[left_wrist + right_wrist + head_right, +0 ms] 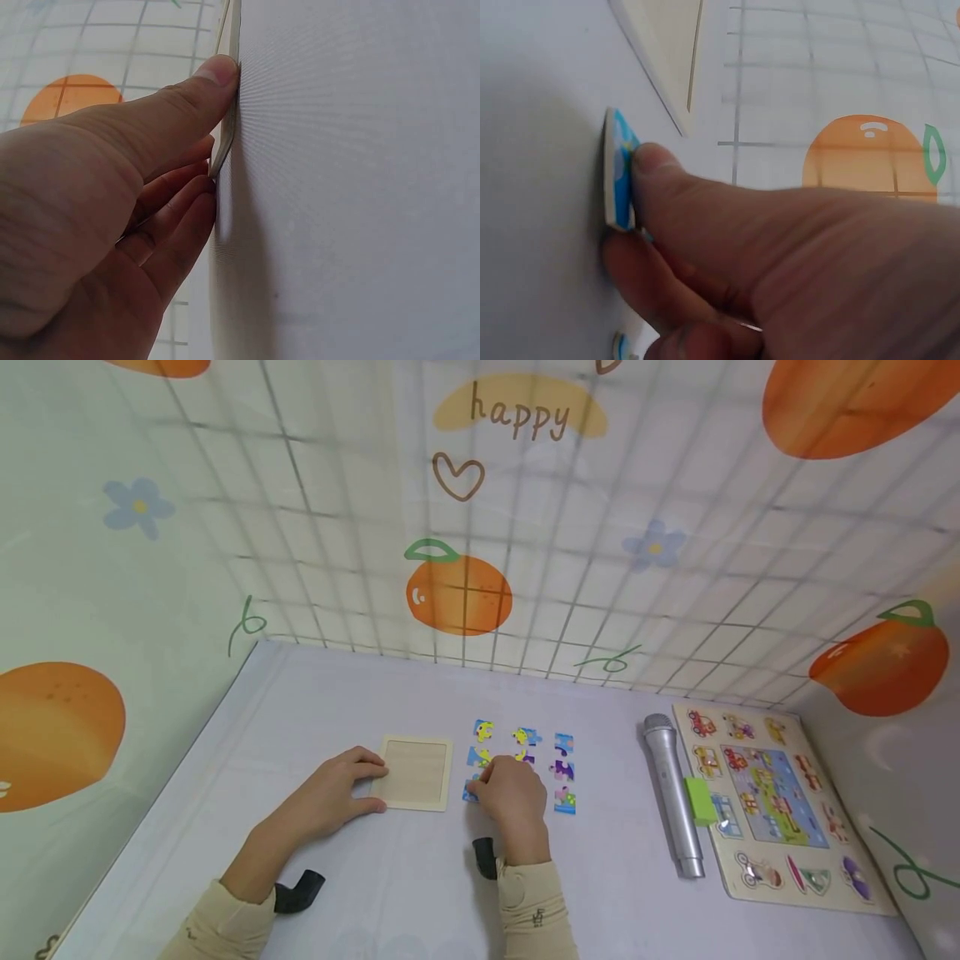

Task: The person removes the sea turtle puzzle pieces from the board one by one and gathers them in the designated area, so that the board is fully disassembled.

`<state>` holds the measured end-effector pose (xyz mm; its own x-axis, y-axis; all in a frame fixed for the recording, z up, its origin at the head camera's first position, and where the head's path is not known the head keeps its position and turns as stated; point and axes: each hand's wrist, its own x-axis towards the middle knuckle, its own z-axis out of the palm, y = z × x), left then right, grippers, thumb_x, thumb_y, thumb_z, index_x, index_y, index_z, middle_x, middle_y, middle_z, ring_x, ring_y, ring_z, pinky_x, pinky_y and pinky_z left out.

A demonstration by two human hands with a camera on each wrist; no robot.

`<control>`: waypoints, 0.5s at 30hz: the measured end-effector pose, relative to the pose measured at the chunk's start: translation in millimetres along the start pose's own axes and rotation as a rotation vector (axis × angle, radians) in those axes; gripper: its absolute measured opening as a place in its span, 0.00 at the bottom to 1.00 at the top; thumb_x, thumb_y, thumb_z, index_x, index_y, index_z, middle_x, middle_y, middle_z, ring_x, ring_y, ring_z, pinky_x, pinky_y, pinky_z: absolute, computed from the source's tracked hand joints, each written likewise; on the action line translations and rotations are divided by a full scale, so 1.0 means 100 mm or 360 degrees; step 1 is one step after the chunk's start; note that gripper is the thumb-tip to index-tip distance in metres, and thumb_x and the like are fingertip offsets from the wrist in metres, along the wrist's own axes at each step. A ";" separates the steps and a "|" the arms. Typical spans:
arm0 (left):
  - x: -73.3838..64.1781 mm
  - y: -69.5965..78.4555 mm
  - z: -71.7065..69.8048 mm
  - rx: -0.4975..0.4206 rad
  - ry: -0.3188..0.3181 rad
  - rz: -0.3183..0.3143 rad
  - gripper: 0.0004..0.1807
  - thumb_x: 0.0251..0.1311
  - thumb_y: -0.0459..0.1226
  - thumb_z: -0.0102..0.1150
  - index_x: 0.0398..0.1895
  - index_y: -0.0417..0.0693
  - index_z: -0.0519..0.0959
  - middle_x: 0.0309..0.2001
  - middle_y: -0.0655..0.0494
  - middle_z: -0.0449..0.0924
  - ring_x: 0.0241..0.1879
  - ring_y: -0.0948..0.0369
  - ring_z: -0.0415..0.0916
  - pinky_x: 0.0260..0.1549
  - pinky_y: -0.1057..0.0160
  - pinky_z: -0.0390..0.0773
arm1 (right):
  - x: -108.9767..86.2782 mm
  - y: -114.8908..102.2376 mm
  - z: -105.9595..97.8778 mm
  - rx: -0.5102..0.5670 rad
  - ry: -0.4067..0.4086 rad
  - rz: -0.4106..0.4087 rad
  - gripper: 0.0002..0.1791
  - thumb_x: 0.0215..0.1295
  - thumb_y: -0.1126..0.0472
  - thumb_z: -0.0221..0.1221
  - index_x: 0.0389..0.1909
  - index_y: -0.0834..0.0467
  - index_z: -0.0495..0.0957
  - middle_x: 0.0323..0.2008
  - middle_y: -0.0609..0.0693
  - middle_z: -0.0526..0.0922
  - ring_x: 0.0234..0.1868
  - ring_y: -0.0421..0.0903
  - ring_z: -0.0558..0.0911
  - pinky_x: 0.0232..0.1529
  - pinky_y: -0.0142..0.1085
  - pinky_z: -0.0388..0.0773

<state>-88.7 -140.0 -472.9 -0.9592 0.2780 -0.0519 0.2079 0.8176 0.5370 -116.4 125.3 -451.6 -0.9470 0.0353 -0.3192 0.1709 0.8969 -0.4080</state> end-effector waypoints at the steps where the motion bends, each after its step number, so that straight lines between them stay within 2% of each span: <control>1: 0.00 0.00 0.00 0.0001 0.0001 0.0001 0.30 0.52 0.42 0.78 0.59 0.41 0.83 0.58 0.55 0.78 0.61 0.54 0.77 0.62 0.53 0.78 | 0.00 0.00 0.00 0.0000 0.0000 0.0001 0.13 0.60 0.47 0.72 0.33 0.52 0.84 0.29 0.46 0.83 0.31 0.45 0.77 0.26 0.35 0.69; 15: 0.00 0.00 -0.01 -0.0008 0.0009 0.0020 0.30 0.52 0.42 0.79 0.58 0.40 0.83 0.58 0.54 0.78 0.61 0.53 0.77 0.62 0.53 0.78 | -0.01 -0.01 -0.01 0.0003 0.0005 0.0001 0.15 0.59 0.47 0.73 0.34 0.53 0.83 0.29 0.46 0.83 0.30 0.45 0.77 0.26 0.35 0.70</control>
<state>-88.5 -140.2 -472.3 -0.9576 0.2854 -0.0403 0.2191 0.8116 0.5416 -116.0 125.2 -450.1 -0.9478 0.0373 -0.3166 0.1720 0.8961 -0.4091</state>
